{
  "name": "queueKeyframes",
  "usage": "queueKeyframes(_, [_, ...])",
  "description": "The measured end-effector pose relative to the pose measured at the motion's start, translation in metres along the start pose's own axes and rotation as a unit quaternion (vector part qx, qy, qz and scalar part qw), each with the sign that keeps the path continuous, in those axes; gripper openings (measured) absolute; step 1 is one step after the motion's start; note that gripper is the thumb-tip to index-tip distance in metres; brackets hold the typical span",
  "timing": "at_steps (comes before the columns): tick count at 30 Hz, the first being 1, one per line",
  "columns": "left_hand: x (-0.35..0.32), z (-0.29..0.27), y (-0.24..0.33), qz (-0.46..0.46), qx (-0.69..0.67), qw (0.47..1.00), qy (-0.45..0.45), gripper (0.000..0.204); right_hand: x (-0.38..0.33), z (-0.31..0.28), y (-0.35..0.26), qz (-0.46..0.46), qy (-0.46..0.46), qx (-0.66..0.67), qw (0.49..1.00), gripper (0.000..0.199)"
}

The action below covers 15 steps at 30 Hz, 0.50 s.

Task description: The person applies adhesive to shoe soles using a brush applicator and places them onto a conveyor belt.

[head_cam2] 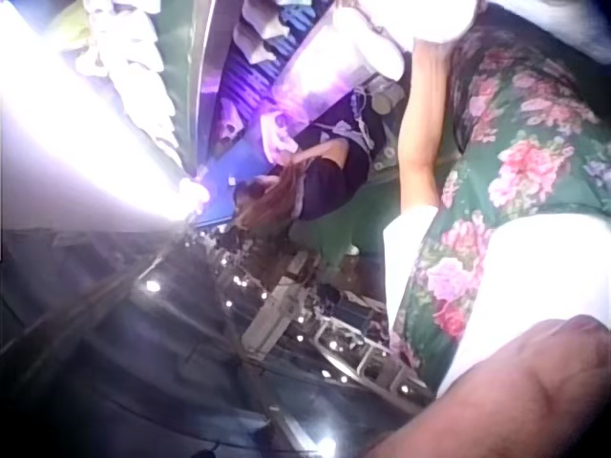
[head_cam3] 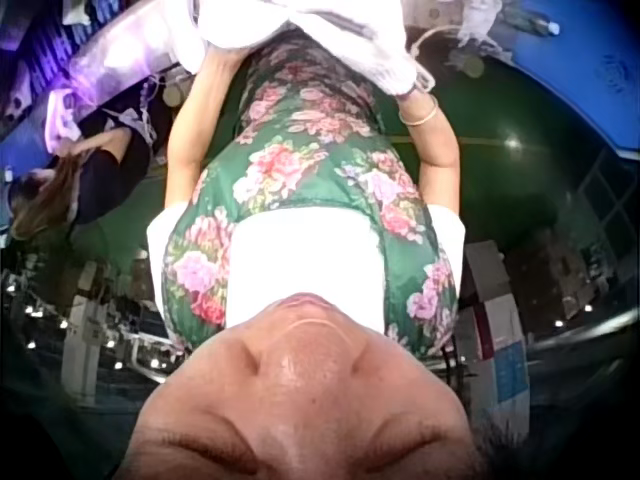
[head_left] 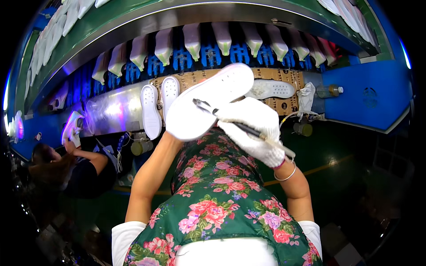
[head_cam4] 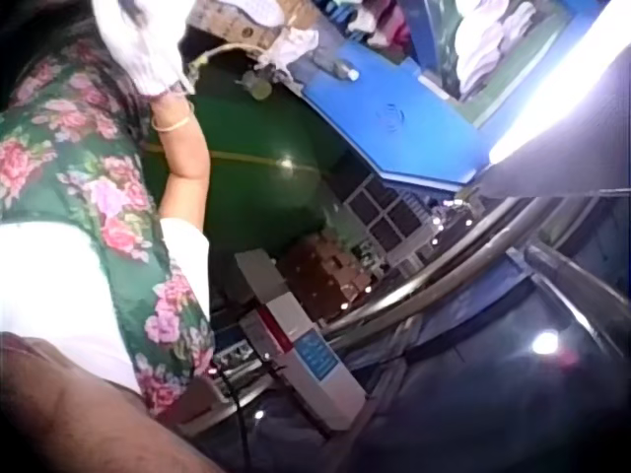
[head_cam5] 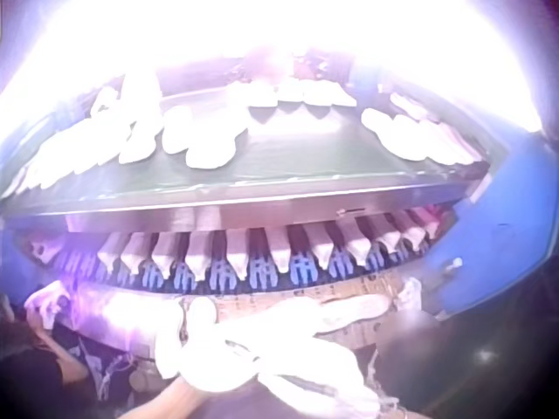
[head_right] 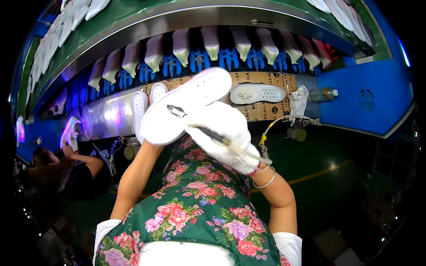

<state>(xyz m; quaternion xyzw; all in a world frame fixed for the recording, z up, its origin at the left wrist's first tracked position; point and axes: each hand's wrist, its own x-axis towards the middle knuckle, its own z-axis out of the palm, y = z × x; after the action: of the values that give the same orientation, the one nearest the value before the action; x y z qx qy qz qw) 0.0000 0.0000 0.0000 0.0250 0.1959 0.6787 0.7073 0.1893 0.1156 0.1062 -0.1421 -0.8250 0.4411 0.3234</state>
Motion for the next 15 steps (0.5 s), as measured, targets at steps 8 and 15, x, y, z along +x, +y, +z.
queueKeyframes(8, [0.019, 0.041, -0.038, 0.058, -0.156, 0.979, -0.117, 0.105, -0.005, -0.012, -0.019, -0.012, 0.055, -0.062, 0.996, 0.025])
queueKeyframes(15, [0.038, 0.039, -0.06, 0.069, -0.196, 0.958, -0.196, 0.102, 0.009, -0.014, -0.026, -0.075, 0.064, -0.089, 0.991, 0.023])
